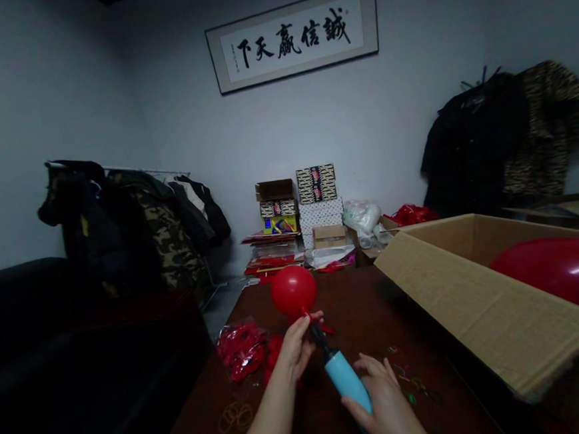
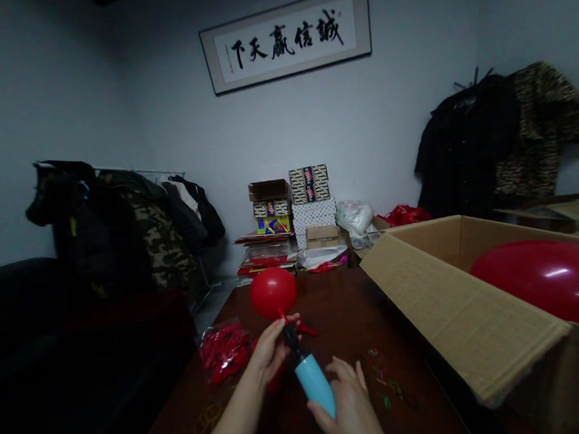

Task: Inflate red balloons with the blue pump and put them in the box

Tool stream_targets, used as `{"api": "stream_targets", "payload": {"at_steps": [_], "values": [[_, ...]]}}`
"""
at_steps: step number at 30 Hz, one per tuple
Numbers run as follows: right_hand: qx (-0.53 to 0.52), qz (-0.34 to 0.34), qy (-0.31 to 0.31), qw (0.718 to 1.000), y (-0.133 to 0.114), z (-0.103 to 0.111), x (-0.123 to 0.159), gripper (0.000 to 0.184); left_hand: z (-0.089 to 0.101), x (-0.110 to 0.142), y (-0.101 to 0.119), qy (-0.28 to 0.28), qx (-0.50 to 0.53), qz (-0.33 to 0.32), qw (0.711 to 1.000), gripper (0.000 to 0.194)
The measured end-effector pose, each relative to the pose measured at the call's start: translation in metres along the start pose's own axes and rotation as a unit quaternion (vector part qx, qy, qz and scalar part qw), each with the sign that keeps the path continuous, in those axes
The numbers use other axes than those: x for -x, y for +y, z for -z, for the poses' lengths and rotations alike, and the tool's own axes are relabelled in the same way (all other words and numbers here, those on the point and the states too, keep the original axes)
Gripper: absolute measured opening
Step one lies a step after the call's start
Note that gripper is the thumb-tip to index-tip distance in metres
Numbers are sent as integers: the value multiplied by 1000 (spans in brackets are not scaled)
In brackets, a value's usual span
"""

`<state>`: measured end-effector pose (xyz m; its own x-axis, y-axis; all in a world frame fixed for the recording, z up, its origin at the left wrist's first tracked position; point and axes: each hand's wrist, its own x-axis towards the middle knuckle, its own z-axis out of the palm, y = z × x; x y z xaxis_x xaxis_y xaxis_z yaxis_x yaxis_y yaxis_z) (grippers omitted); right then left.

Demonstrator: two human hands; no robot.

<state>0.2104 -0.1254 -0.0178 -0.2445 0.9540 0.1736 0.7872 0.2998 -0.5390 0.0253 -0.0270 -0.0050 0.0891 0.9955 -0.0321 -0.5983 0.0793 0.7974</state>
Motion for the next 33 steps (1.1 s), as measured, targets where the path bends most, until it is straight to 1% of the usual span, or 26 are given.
{"api": "stream_targets", "payload": {"at_steps": [7, 11, 14, 17, 21, 25, 28, 30, 33], "values": [[-29, -11, -23, 999, 2, -5, 1, 46, -4, 1, -8, 8, 90, -2, 996, 7], [-64, -14, -25, 998, 4, -8, 1, 45, -9, 3, -12, 10, 97, -8, 995, 9], [-68, -15, -25, 997, 7, -15, -2, 47, -12, 2, -16, 18, 104, -17, 994, 13], [-64, -17, -18, 998, 9, -23, -7, 46, -16, 0, -21, 43, 91, -37, 994, 20], [-59, -15, -16, 998, 7, -27, -7, 44, -20, 0, -24, 69, 32, -67, 995, 26], [-55, -19, -32, 998, 0, -22, -8, 47, -22, -1, -21, 91, -1, -100, 991, 27], [-38, -38, -10, 999, -5, -19, -10, 47, -22, -6, -15, 100, 8, -119, 988, 27], [-22, -42, -3, 999, -7, -18, -11, 46, -20, -10, -8, 99, 20, -132, 986, 26], [13, -26, -17, 999, -6, -13, -8, 47, -12, -17, 7, 106, 31, -154, 982, 23]]}}
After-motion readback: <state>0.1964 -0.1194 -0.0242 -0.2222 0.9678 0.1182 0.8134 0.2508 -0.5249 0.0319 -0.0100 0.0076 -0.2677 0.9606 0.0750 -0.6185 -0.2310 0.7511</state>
